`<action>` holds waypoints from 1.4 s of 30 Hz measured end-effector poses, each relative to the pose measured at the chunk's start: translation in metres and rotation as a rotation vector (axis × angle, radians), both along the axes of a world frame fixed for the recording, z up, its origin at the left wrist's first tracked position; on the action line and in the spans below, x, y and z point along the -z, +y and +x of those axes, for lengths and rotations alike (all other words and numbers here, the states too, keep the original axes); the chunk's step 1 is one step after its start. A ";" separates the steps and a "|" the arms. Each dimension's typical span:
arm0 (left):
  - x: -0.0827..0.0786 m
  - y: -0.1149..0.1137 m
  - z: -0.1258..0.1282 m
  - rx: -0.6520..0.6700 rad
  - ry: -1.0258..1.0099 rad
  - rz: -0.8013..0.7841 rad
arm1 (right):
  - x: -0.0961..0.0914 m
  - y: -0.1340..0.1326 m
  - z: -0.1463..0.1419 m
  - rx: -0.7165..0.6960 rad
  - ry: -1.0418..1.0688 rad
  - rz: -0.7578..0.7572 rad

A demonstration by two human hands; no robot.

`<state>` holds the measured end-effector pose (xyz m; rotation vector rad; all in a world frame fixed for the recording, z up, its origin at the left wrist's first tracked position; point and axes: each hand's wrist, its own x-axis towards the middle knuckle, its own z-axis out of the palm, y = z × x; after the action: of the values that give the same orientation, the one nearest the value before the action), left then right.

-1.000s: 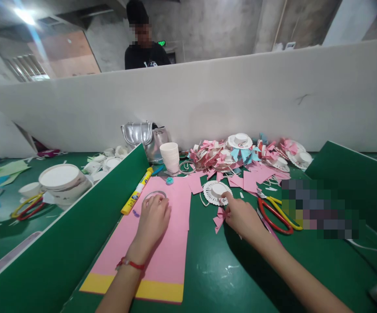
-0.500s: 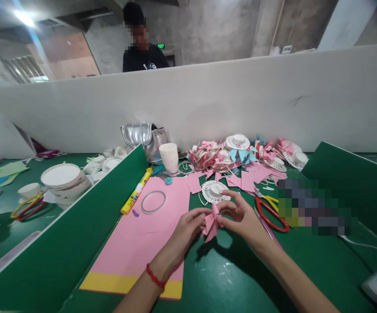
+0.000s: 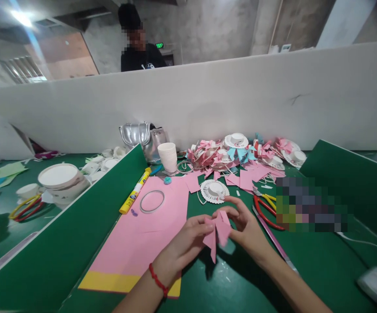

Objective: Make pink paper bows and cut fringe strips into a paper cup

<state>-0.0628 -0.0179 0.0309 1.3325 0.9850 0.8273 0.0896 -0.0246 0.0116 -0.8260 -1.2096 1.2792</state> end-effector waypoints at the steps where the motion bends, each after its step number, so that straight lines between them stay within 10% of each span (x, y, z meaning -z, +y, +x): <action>1: 0.001 0.002 0.000 0.015 -0.016 -0.043 | 0.000 -0.001 0.003 0.005 0.002 -0.021; 9: 0.004 0.016 0.011 -0.012 0.013 -0.112 | 0.012 0.004 0.012 0.114 -0.020 -0.181; 42: 0.015 0.016 0.025 -0.134 -0.013 -0.138 | 0.011 0.000 0.014 0.215 -0.473 0.048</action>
<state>-0.0376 -0.0015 0.0160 1.1514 1.1105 0.8514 0.1037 -0.0247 0.0009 -1.2328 -1.4661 0.9009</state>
